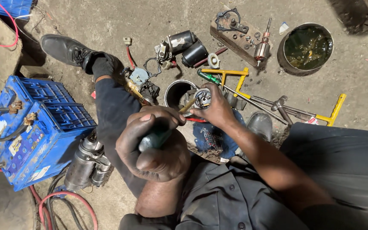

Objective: The person works on a starter motor by hand and with a screwdriver, handling the internal components and the housing. They disassemble the motor, removing and repositioning small metal pieces and wires before reassembling the unit.

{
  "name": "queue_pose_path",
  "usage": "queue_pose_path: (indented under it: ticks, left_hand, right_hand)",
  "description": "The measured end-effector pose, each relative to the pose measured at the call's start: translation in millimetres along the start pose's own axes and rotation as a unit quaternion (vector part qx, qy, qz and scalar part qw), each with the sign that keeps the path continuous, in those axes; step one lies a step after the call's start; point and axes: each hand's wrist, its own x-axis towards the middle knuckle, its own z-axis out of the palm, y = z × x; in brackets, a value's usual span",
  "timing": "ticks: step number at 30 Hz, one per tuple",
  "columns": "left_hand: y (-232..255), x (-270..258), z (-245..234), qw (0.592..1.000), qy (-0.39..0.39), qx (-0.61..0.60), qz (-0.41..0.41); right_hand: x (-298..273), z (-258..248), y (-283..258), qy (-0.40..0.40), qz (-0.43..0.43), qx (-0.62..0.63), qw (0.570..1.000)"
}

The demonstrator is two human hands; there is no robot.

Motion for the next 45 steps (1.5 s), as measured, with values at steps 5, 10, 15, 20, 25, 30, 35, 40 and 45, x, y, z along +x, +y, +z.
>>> queue_pose_path:
  ticks: [5,10,15,20,25,30,35,40,45]
  left_hand:
    - [-5.3,0.1,12.7,0.999,0.04,0.023,0.008]
    - [-21.1,-0.1,13.7,0.999,0.029,0.027,0.021]
    - [-40.6,-3.9,14.2,0.999,0.037,0.011,0.035]
    - [-48.5,-1.1,19.6,0.998,0.038,0.038,0.023]
    - [-47.8,6.7,16.7,0.999,0.022,-0.016,0.019]
    - [-29.2,14.4,3.4,0.985,-0.099,-0.106,-0.093]
    - [-47.1,1.6,5.8,0.99,-0.068,-0.111,-0.055]
    - [-34.5,8.9,32.8,0.994,0.052,0.093,0.008]
    - [-53.5,2.7,20.4,0.999,0.044,0.009,-0.006]
  right_hand:
    - [0.3,-2.3,-1.8,0.022,0.011,-0.015,1.0]
    - [1.4,-0.3,3.2,0.009,0.033,0.016,0.999]
    - [1.9,2.5,4.3,0.043,-0.009,0.024,0.999]
    - [-0.2,5.9,11.7,0.048,-0.053,0.03,0.997]
    - [-0.6,5.9,13.3,0.061,-0.107,0.051,0.991]
    - [1.3,0.2,9.2,0.043,-0.084,0.052,0.994]
    - [1.6,2.1,8.0,0.034,-0.071,0.037,0.996]
    - [0.2,-1.8,-2.1,0.055,-0.102,0.052,0.992]
    - [1.2,5.3,8.8,0.063,-0.12,0.022,0.99]
